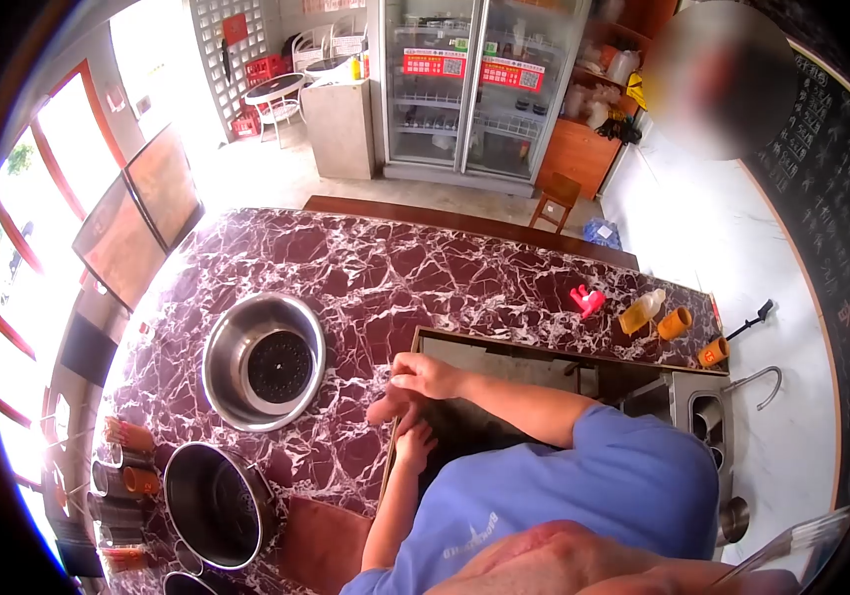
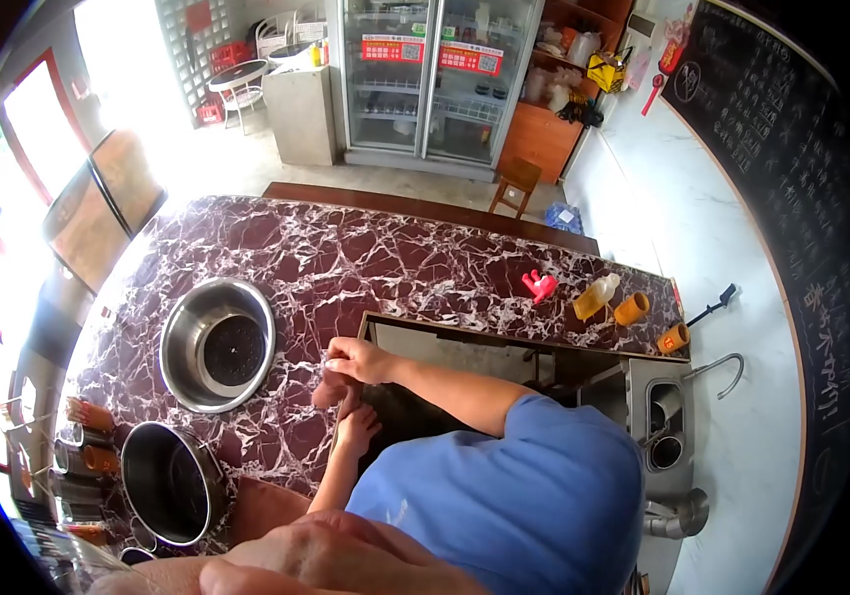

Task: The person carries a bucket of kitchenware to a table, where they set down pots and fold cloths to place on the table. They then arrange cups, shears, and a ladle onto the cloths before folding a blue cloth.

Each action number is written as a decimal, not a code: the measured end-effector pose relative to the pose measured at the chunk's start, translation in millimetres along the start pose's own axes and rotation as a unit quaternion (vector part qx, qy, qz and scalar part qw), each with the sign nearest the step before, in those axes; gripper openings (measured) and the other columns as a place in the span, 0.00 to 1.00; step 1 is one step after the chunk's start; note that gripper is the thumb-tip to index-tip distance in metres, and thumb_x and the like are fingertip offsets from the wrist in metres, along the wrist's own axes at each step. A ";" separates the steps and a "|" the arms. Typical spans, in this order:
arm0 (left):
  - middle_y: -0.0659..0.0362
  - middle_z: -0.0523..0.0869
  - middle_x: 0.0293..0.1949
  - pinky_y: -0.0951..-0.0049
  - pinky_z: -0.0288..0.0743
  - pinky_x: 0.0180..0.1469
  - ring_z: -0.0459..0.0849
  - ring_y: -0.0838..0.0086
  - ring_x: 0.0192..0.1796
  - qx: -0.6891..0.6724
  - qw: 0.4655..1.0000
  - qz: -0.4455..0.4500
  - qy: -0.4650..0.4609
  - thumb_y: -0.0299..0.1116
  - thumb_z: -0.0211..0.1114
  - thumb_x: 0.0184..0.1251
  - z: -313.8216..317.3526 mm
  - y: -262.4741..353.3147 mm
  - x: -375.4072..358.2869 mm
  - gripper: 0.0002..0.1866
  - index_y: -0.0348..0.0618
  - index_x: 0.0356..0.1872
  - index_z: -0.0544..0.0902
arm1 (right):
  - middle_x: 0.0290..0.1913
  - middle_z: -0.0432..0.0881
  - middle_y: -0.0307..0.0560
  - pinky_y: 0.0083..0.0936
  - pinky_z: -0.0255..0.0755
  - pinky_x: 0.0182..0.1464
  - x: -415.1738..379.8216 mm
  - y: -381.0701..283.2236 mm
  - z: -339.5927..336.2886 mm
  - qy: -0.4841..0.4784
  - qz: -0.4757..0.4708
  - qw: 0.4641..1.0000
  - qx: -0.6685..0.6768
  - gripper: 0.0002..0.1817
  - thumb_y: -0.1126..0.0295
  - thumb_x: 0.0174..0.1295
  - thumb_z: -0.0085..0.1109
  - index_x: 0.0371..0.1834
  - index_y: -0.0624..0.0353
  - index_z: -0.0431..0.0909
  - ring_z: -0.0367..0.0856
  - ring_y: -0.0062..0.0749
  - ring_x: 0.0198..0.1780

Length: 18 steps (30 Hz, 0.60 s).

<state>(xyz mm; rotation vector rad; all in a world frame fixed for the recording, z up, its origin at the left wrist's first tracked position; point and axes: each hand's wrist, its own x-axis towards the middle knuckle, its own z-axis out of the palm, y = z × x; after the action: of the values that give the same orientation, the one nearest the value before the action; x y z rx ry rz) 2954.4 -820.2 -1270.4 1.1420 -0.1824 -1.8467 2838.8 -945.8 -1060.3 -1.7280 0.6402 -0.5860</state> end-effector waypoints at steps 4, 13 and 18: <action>0.51 0.67 0.68 0.52 0.67 0.63 0.66 0.58 0.70 0.027 0.990 0.064 -0.121 0.36 0.52 0.73 -37.1 25.8 -22.5 0.28 0.41 0.71 0.59 | 0.40 0.79 0.40 0.24 0.70 0.49 14.1 -37.1 17.7 -0.066 -0.048 0.996 0.020 0.09 0.66 0.69 0.54 0.42 0.60 0.73 0.75 0.22 0.44; 0.54 0.80 0.56 0.70 0.72 0.61 0.79 0.69 0.58 0.299 0.942 0.149 0.014 0.36 0.58 0.72 -49.3 116.5 -117.1 0.23 0.33 0.63 0.72 | 0.45 0.81 0.43 0.24 0.70 0.55 67.9 -66.6 8.5 -0.165 -0.107 0.977 0.080 0.06 0.71 0.69 0.54 0.44 0.61 0.75 0.76 0.24 0.50; 0.56 0.82 0.50 0.63 0.75 0.54 0.81 0.66 0.52 -0.032 0.987 0.144 0.056 0.46 0.61 0.67 3.0 98.8 -68.7 0.22 0.45 0.56 0.77 | 0.44 0.79 0.41 0.21 0.70 0.53 91.3 -56.0 28.6 -0.316 -0.037 0.933 0.171 0.05 0.73 0.71 0.50 0.46 0.61 0.72 0.76 0.21 0.48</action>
<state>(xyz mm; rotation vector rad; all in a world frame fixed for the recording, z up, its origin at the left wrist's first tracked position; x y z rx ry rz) 3023.6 -824.0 -1172.0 1.1084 -0.2107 -1.5197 2931.1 -976.8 -1007.3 -1.4918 0.0112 -0.1501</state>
